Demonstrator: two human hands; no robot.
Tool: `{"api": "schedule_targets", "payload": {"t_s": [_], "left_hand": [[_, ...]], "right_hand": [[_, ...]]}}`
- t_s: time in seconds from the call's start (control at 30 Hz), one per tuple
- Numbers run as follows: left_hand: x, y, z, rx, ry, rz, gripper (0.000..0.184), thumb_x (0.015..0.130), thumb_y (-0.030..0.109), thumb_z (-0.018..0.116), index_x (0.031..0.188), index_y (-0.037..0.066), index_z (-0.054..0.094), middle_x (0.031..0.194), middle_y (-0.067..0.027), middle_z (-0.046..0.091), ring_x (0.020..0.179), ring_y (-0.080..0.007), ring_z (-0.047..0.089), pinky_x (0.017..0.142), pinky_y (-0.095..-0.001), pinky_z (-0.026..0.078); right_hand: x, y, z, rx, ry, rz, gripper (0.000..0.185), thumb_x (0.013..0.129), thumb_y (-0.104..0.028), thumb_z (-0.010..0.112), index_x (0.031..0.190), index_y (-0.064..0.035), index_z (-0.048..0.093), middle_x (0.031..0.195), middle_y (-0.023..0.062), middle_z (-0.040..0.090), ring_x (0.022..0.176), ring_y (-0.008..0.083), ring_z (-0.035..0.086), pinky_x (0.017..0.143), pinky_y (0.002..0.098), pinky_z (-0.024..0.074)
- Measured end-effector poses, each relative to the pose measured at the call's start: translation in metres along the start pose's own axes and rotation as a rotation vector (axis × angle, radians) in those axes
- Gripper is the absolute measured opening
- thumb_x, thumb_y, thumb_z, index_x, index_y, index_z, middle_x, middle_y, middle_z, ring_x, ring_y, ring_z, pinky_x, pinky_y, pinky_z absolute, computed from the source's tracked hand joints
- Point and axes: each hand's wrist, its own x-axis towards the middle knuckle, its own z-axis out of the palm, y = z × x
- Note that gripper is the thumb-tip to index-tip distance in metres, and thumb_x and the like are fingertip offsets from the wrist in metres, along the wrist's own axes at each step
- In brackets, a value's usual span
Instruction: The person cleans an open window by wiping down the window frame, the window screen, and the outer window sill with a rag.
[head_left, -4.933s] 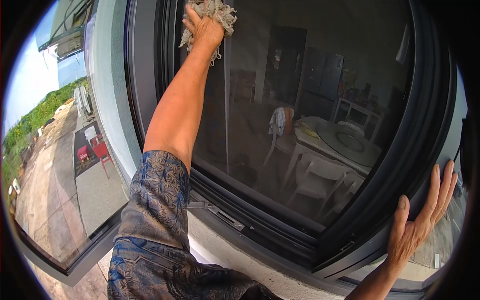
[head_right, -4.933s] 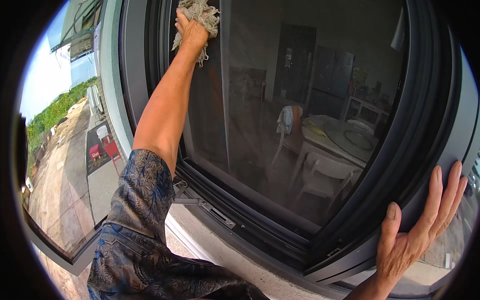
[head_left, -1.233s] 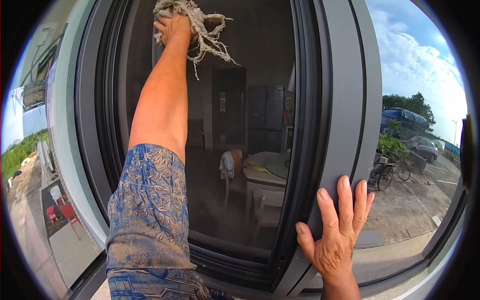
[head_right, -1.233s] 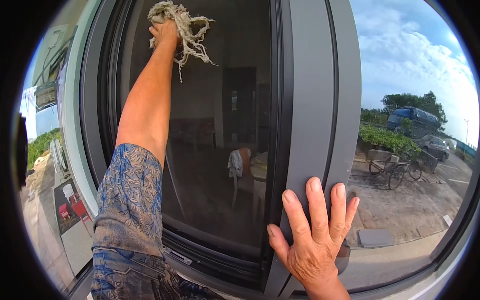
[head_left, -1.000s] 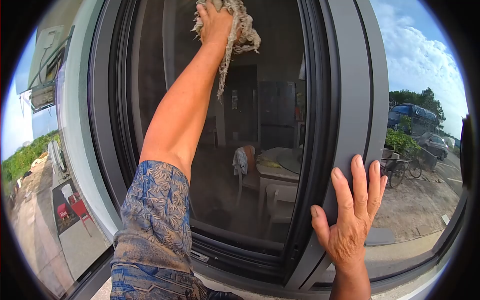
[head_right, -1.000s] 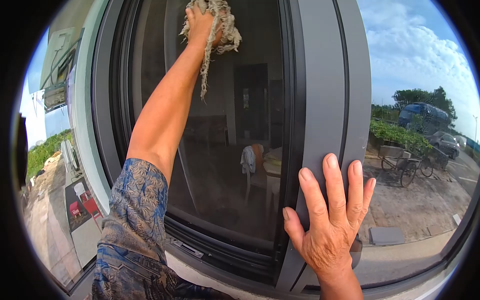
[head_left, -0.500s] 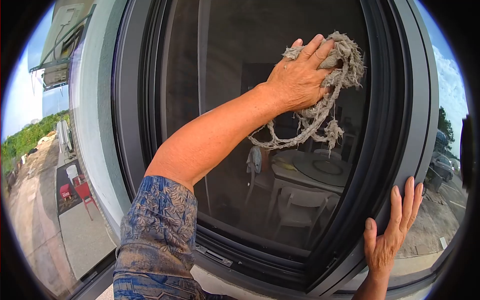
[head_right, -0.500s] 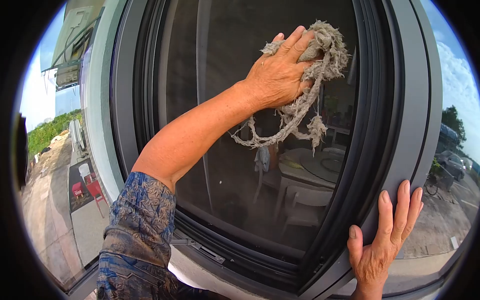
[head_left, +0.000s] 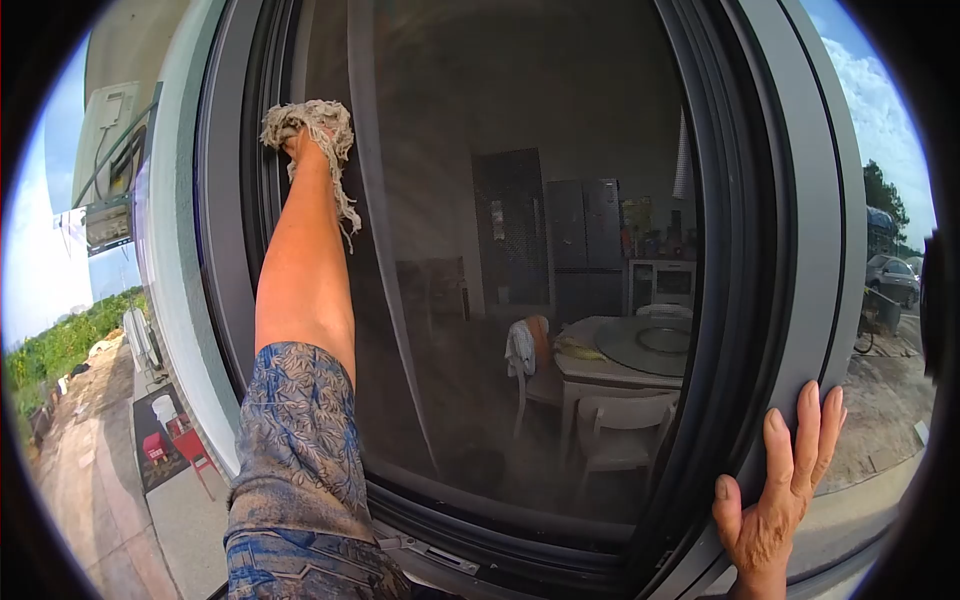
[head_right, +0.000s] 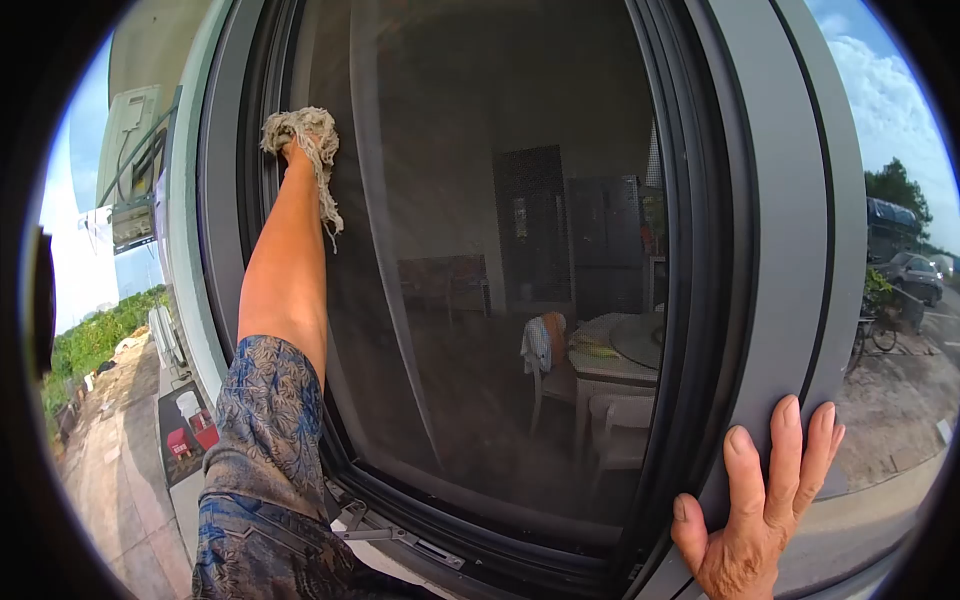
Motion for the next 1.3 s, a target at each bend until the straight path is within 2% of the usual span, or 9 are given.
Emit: {"api": "schedule_targets", "payload": {"t_s": [0.03, 0.1, 0.2, 0.37, 0.43, 0.5, 0.6, 0.83, 1.3], "left_hand": [[-0.016, 0.083, 0.021, -0.015, -0.004, 0.006, 0.056, 0.092, 0.042, 0.041, 0.139, 0.013, 0.039, 0.152, -0.0209, 0.008, 0.140, -0.0414, 0.002, 0.113, -0.0485, 0.016], [-0.117, 0.294, 0.004, 0.872, -0.217, 0.013, 0.053, 0.091, 0.041, 0.040, 0.136, 0.011, 0.044, 0.149, -0.0248, 0.016, 0.138, -0.0442, 0.008, 0.113, -0.0476, 0.016], [-0.144, 0.417, 0.044, 0.457, -0.263, 0.319, 0.054, 0.092, 0.036, 0.032, 0.131, 0.001, 0.046, 0.142, -0.0309, 0.028, 0.134, -0.0479, 0.018, 0.113, -0.0486, 0.013], [-0.142, 0.469, 0.178, 0.518, -0.202, 0.677, 0.041, 0.091, 0.027, 0.038, 0.117, 0.004, 0.059, 0.134, -0.0280, 0.041, 0.132, -0.0468, 0.025, 0.112, -0.0479, 0.021], [-0.180, 0.527, 0.126, 0.851, -0.390, 0.795, 0.033, 0.089, 0.020, 0.040, 0.101, 0.002, 0.065, 0.122, -0.0275, 0.052, 0.127, -0.0514, 0.030, 0.108, -0.0537, 0.026], [-0.188, 0.529, 0.123, 0.599, -0.353, 1.104, 0.029, 0.088, 0.017, 0.041, 0.089, 0.001, 0.066, 0.111, -0.0281, 0.057, 0.124, -0.0548, 0.033, 0.108, -0.0570, 0.024], [-0.240, 0.557, 0.113, 0.416, -0.545, 1.039, 0.029, 0.088, 0.016, 0.041, 0.087, 0.000, 0.065, 0.104, -0.0303, 0.058, 0.122, -0.0565, 0.034, 0.110, -0.0575, 0.019], [-0.244, 0.523, 0.096, 0.463, -0.446, 0.990, 0.049, 0.093, 0.033, 0.031, 0.129, 0.003, 0.046, 0.147, -0.0196, 0.027, 0.141, -0.0264, 0.017, 0.112, -0.0528, 0.016], [-0.156, 0.380, -0.011, 1.023, -0.453, -0.069, 0.046, 0.093, 0.029, 0.038, 0.131, 0.007, 0.048, 0.144, -0.0185, 0.033, 0.137, -0.0328, 0.023, 0.109, -0.0504, 0.026]], "right_hand": [[0.000, -0.001, -0.001, -0.011, 0.006, 0.011, 0.053, 0.090, -0.039, 0.050, 0.135, -0.0125, 0.042, 0.146, 0.0202, 0.030, 0.137, 0.0440, 0.020, 0.110, 0.0577, 0.0133], [0.000, -0.002, -0.003, 0.019, -0.025, 0.004, 0.052, 0.089, -0.037, 0.051, 0.134, -0.0117, 0.042, 0.145, 0.0219, 0.030, 0.136, 0.0449, 0.020, 0.109, 0.0591, 0.0129], [0.003, -0.003, -0.003, 0.068, -0.024, -0.008, 0.052, 0.087, -0.033, 0.054, 0.133, -0.0094, 0.043, 0.144, 0.0229, 0.030, 0.136, 0.0457, 0.020, 0.109, 0.0608, 0.0119], [0.006, -0.006, -0.004, 0.146, -0.036, -0.027, 0.055, 0.076, -0.024, 0.063, 0.127, -0.0067, 0.049, 0.142, 0.0222, 0.034, 0.135, 0.0459, 0.022, 0.108, 0.0621, 0.0118], [0.007, -0.009, -0.003, 0.174, -0.024, -0.026, 0.058, 0.070, -0.020, 0.067, 0.125, -0.0072, 0.051, 0.141, 0.0213, 0.036, 0.135, 0.0457, 0.023, 0.108, 0.0622, 0.0120], [0.009, -0.009, -0.003, 0.203, -0.015, -0.043, 0.063, 0.067, -0.018, 0.069, 0.126, -0.0079, 0.051, 0.141, 0.0212, 0.036, 0.135, 0.0453, 0.022, 0.108, 0.0623, 0.0119], [0.009, -0.008, 0.002, 0.210, -0.008, -0.068, 0.067, 0.064, -0.017, 0.070, 0.127, -0.0081, 0.050, 0.141, 0.0210, 0.035, 0.135, 0.0449, 0.022, 0.108, 0.0623, 0.0118], [0.005, -0.002, 0.003, 0.172, -0.028, -0.054, 0.061, 0.071, -0.020, 0.066, 0.128, -0.0078, 0.049, 0.142, 0.0214, 0.034, 0.135, 0.0447, 0.021, 0.108, 0.0619, 0.0114], [0.004, -0.001, 0.001, 0.187, -0.020, -0.001, 0.054, 0.074, -0.026, 0.066, 0.125, -0.0130, 0.054, 0.140, 0.0171, 0.040, 0.135, 0.0413, 0.024, 0.109, 0.0596, 0.0119]]}}
